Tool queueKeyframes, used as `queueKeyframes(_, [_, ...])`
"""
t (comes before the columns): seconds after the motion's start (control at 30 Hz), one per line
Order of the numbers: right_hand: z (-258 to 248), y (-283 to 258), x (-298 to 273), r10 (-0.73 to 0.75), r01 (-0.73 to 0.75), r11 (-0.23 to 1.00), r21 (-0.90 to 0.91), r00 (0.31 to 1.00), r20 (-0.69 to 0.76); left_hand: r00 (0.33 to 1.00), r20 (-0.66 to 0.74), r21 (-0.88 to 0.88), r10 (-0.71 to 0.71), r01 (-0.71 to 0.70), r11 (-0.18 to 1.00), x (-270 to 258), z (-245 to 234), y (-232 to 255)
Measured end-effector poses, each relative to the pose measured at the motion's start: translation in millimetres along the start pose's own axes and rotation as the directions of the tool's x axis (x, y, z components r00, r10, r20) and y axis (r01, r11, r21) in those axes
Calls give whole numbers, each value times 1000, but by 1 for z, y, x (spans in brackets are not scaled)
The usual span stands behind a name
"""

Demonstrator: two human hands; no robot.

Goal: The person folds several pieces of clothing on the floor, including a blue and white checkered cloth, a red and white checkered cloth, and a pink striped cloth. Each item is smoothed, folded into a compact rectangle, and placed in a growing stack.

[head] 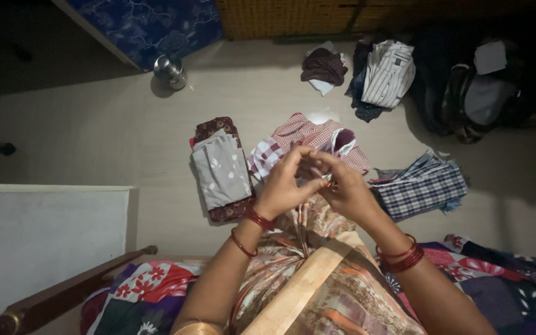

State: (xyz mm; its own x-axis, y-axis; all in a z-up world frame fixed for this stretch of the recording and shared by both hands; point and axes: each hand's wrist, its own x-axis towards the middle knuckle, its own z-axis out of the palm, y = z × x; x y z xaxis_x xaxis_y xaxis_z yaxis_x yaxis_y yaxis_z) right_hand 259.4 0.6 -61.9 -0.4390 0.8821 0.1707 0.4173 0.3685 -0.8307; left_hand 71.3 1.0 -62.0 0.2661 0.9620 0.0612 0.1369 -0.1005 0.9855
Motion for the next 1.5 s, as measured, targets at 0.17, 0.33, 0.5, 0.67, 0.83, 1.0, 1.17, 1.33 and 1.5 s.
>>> queueKeyframes(0.17, [-21,0,-3,153,-153,987,58,988,15,969,-94,117,227,-216,969,-7,-6,-11])
queueKeyframes(0.33, [-39,-13,-7,-1,2,999,39,999,-49,988,1,169,157,-155,973,-20,-5,-36])
queueKeyframes(0.5, [-43,-20,-9,-62,70,995,71,993,-104,989,-72,222,132,-113,969,-33,6,-57])
queueKeyframes(0.67, [-46,-21,-12,50,-26,981,192,991,-122,979,-165,253,124,-79,964,-36,14,-83])
queueKeyframes(0.83, [-61,-22,-8,-121,183,929,322,972,-202,990,-105,216,94,-69,974,-28,8,-128])
queueKeyframes(1.0, [-84,-26,-3,-54,174,926,334,939,-340,994,-110,192,10,12,981,-37,13,-175])
queueKeyframes(1.17, [-91,-27,-1,17,129,933,335,916,-402,932,-144,248,331,-290,924,-54,21,-193])
queueKeyframes(1.33, [-91,-31,4,27,123,929,350,918,-396,916,45,470,399,-372,800,-60,11,-180])
queueKeyframes(1.5, [-88,-40,6,15,124,936,328,920,-391,918,54,549,394,-356,756,-56,16,-193])
